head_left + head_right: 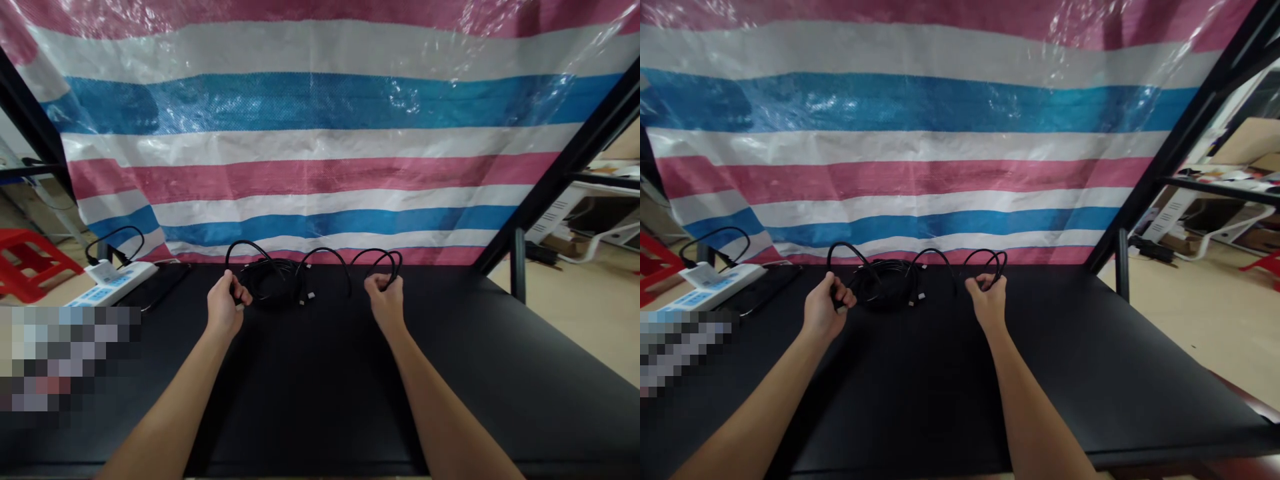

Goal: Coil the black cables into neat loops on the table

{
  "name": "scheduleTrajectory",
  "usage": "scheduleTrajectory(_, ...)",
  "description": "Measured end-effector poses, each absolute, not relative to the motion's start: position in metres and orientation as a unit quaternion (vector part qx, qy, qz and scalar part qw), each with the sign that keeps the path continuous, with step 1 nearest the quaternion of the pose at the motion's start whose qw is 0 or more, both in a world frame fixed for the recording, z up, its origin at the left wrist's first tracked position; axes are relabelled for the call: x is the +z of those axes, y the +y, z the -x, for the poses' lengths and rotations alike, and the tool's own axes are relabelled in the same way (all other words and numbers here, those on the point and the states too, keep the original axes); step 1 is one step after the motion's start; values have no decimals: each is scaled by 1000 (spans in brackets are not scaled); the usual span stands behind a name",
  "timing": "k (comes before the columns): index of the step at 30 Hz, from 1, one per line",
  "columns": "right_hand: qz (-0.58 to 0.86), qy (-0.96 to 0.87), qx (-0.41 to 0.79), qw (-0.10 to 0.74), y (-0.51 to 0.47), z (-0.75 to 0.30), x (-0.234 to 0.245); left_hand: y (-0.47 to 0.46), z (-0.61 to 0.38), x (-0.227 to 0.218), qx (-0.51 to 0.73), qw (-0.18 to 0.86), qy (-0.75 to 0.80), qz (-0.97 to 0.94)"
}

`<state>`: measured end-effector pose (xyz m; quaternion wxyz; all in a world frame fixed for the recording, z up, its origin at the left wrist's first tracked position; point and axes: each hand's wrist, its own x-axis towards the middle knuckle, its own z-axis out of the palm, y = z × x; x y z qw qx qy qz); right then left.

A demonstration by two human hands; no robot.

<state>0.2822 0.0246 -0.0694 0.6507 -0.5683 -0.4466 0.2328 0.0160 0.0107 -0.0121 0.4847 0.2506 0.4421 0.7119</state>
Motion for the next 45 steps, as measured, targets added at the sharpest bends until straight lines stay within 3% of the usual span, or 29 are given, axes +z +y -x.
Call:
scheduleTrajectory(3,624,-441,158,625,22,-273,-65,10,-23,-12,696,494,443,-275)
scheduleTrajectory(9,649,-345,211,644,21,-274,-53,19,-30,-5,677,448,443,-381)
scheduleTrajectory(15,512,-235,413,715,19,-268,-39,30,-43,-12,674,344,516,-401)
scheduleTrajectory(21,392,-227,572,684,17,-268,-40,20,-58,-23,665,326,523,-422)
scheduleTrajectory(30,217,-348,635,655,6,-260,-47,-4,-84,-28,585,242,574,-519)
scheduleTrajectory(34,198,-376,655,624,2,-257,-46,-6,-98,-38,614,323,553,-461)
scheduleTrajectory(40,279,-347,633,633,6,-256,-48,-8,-108,-41,630,611,390,-280)
scheduleTrajectory(45,485,-357,452,657,12,-245,-52,-8,-106,-39,646,626,336,-278)
